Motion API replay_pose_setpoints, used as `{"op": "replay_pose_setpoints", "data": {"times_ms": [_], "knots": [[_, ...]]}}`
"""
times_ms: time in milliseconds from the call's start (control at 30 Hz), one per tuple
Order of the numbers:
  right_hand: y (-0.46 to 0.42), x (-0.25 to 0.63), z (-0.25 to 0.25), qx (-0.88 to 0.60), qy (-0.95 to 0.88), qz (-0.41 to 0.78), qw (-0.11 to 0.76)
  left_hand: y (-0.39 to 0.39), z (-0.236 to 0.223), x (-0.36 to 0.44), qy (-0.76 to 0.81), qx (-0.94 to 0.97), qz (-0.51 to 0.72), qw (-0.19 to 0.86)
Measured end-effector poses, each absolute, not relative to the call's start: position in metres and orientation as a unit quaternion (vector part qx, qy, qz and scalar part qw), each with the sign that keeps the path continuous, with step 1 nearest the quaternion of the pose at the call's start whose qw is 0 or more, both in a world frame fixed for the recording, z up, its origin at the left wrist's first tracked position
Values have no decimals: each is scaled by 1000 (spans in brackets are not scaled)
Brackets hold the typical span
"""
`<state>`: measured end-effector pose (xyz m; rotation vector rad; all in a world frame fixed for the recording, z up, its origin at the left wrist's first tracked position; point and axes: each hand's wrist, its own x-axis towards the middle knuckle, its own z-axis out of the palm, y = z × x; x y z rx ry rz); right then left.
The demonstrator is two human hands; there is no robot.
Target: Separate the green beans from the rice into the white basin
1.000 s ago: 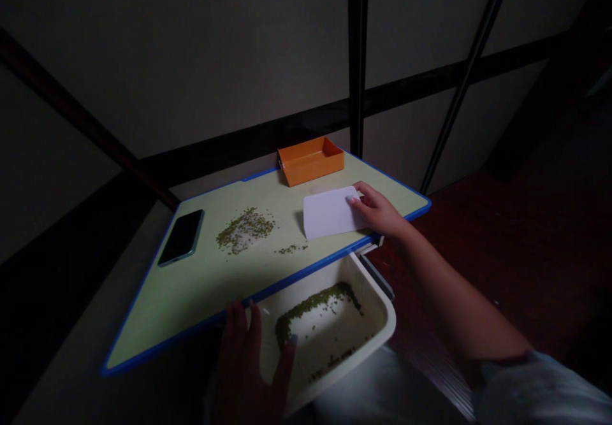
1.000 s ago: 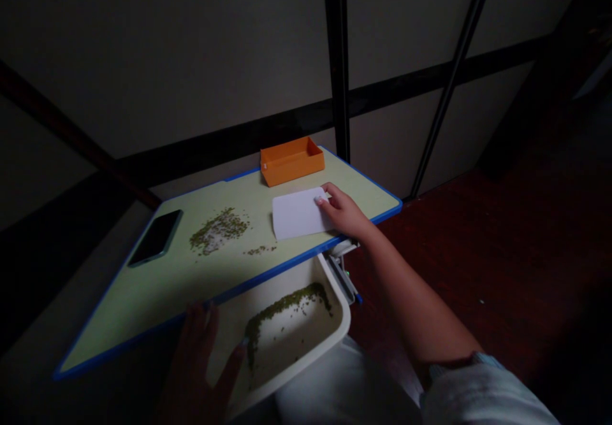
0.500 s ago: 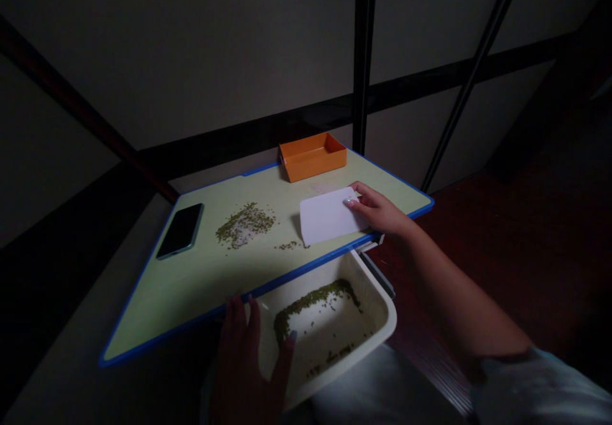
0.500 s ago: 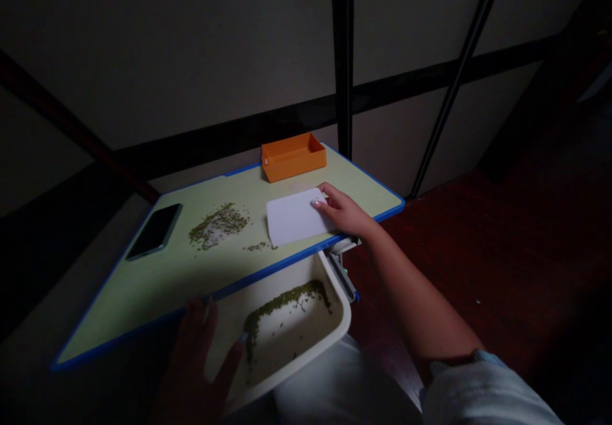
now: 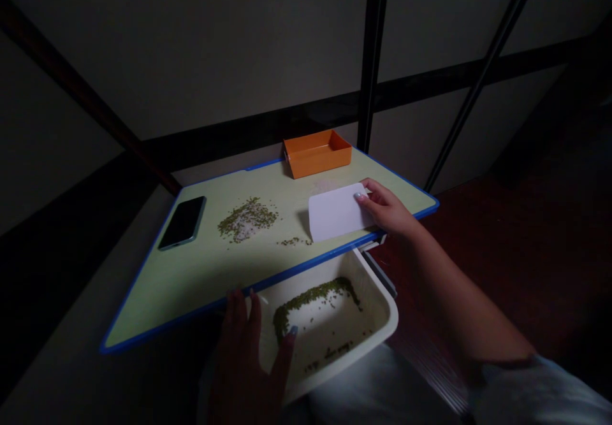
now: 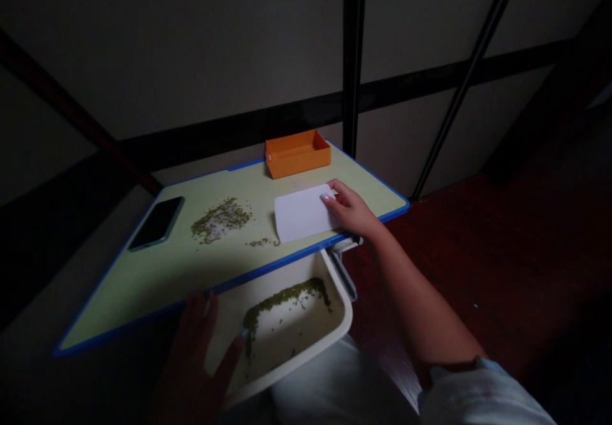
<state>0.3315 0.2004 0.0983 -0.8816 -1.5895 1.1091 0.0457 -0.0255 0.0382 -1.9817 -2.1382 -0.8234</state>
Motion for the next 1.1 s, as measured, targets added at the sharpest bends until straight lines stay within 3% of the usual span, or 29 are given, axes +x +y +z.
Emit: {"op": "replay_pose_setpoints", "data": {"times_ms": [1100], "knots": [[197,329,102,-345,-659,500,443,-25,38,51,-705,-649,-281,53]]}}
